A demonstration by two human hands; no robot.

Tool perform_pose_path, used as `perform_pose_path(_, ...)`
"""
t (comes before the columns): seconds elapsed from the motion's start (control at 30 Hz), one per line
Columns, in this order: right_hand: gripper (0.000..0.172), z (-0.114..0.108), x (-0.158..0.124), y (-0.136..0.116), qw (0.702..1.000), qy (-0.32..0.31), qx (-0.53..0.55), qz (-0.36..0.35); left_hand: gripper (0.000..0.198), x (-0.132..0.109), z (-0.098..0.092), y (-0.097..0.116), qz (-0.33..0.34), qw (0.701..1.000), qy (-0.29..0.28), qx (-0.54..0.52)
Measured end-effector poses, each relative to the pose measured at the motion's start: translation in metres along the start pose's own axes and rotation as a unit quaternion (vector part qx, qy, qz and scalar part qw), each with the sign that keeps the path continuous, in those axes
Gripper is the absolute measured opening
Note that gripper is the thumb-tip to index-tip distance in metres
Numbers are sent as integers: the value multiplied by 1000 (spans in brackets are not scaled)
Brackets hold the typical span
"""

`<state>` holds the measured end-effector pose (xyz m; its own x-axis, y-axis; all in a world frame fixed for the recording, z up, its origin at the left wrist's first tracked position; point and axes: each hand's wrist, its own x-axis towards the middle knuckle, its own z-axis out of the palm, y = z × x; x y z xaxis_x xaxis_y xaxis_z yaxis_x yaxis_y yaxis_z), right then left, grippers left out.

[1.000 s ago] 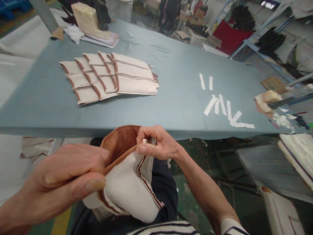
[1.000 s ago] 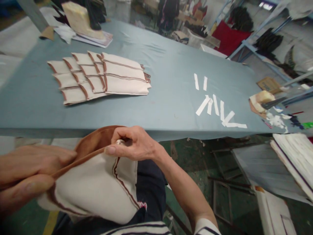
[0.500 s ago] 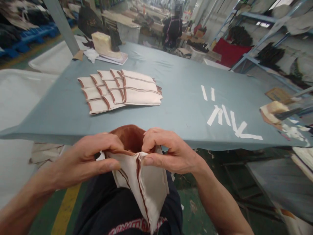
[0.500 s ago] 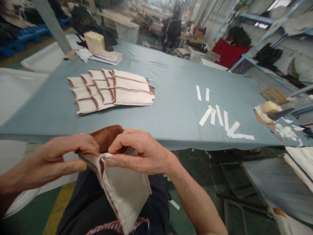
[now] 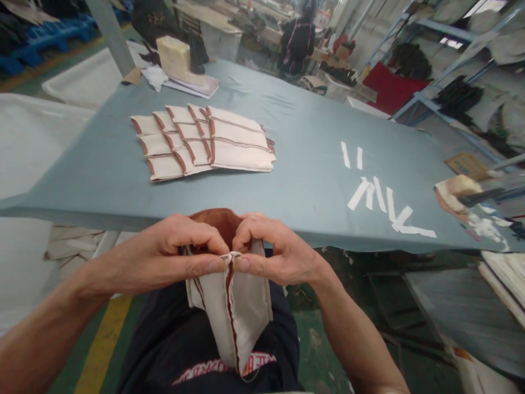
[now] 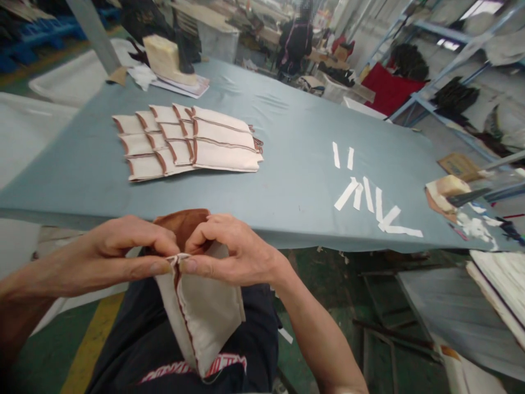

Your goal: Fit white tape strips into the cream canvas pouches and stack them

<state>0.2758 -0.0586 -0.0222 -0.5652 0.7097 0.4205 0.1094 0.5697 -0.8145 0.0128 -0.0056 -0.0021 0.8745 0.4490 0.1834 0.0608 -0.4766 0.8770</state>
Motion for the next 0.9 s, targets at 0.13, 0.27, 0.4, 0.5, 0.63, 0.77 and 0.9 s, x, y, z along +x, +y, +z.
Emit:
perform_pose_path(0.13, 40, 7, 2, -1, 1000, 1, -27, 12, 26, -3, -1, 6, -2, 1000, -2, 12)
perform_pose_path(0.27, 40, 8, 1, 1, 1000, -1, -12, 10, 26, -4, 3, 10, 7, 1000, 8, 18)
perform_pose_path(0.4, 36, 7, -2, 2, 1000, -1, 7, 30, 33, -5, 10, 12, 8, 999, 32, 36)
perform_pose_path(0.5, 32, 7, -3, 1, 999, 4, 14, 34, 37, -6, 13, 14, 0, 999, 28, 41)
perform_pose_path(0.63, 25, 11, -2, -3, 1000, 25, -6, 12, 41, -7, 16, 16, -19, 998, 43, 52)
perform_pose_path(0.77, 22, 17, 1, -7, 996, 62, -64, 16, 43, -11, 23, 15, -33, 995, 74, 54)
perform_pose_path(0.9, 28, 22, 4, -12, 995, 64, -53, 58, 50, -14, 25, 13, -56, 996, 66, 31)
